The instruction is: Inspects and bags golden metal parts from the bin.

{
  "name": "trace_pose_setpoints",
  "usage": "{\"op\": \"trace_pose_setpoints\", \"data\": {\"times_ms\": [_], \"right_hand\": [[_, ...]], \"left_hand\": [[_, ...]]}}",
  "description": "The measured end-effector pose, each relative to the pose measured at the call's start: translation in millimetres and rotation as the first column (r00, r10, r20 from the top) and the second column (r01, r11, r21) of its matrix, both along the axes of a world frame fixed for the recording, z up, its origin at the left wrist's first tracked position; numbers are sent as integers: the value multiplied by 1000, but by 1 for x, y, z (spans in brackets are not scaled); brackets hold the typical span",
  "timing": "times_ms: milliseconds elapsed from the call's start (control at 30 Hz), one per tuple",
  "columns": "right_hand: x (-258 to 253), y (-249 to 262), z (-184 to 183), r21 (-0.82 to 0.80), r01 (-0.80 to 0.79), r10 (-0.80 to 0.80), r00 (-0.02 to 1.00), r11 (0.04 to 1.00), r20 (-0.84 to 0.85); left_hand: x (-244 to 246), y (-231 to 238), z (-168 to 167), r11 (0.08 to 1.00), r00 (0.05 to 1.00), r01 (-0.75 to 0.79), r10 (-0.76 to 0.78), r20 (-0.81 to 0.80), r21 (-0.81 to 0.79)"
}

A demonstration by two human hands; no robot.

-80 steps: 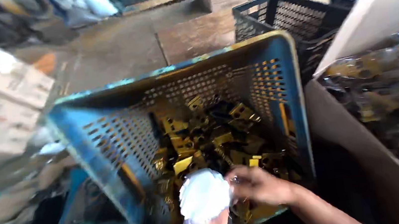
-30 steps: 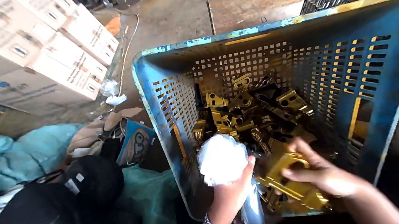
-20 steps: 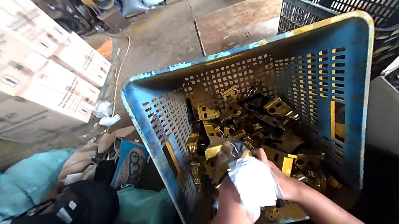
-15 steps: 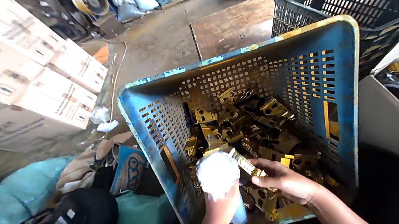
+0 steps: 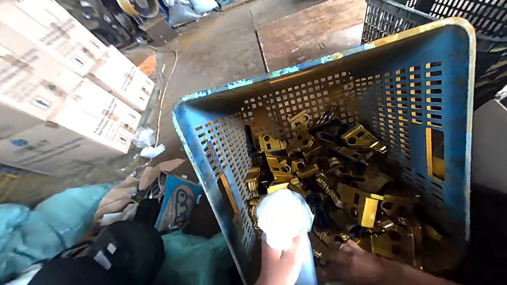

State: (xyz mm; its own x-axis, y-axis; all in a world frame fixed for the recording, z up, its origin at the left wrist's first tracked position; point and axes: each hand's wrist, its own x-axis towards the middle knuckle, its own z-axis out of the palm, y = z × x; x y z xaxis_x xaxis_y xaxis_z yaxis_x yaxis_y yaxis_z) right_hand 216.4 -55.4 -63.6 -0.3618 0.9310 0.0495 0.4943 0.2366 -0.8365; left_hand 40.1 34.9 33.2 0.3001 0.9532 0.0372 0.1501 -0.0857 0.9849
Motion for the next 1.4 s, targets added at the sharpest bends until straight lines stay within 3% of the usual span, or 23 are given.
{"op": "trace_pose_setpoints", "data": {"times_ms": [67, 100, 167, 233, 300, 467, 533, 667, 733, 833, 933, 1100, 1167, 1233, 1333, 1400], "right_hand": [[-14, -3, -22, -45, -193, 192, 875, 980, 444], [-18, -4, -27, -5, -207, 167, 772, 978, 613], [-17, -7, -45, 306, -244, -65, 676, 920, 734], [-16, -6, -53, 426, -256, -164, 662, 868, 732], [-18, -5, -52, 384, -264, -145, 627, 885, 765], [-14, -10, -30, -14, -262, 175, 604, 965, 778], [-6, -14, -31, -17, -289, 202, 627, 957, 752], [-10, -25, -36, 91, -273, 104, 624, 958, 775], [-17, -26, -32, -46, -219, 174, 615, 975, 769], [-24, -18, -16, -281, -97, 261, 725, 955, 637], [-23, -3, 1, -467, -89, 344, 798, 880, 495], [-5, 32, 23, -515, -35, 243, 908, 856, 342], [-5, 38, 30, -541, -55, 322, 853, 839, 411], [-10, 36, 35, -543, -85, 395, 780, 836, 486], [-15, 34, 38, -541, -101, 427, 739, 835, 521], [-15, 32, 34, -545, -125, 457, 713, 829, 532]], "left_hand": [[0, 7, -10, 991, 995, 6, 7, -101, 131], [-1, 12, -17, 983, 981, 25, 11, -192, 182], [-4, 19, -32, 983, 907, 81, -4, -420, 164], [-10, 23, -48, 986, 811, 154, -88, -578, 66], [-15, 23, -56, 983, 757, 181, -145, -637, -9], [-26, 25, -35, 972, 717, 159, -235, -657, -174], [-33, 29, -23, 974, 756, 101, -206, -621, -201], [-38, 32, -27, 977, 866, 175, -93, -492, 123], [-27, 29, -37, 978, 873, 170, -94, -478, 118], [3, 22, -60, 979, 899, 128, -46, -435, 159], [21, 11, -79, 977, 907, 118, -33, -419, 176], [17, 7, -90, 961, 963, 58, 18, -269, 271], [-2, 13, -73, 983, 962, 87, -41, -269, 159], [-32, 28, -40, 985, 921, 157, -119, -371, 74], [-68, 54, -3, 964, 831, 211, -91, -548, 160], [-80, 64, -1, 949, 804, 196, -12, -595, 246]]}}
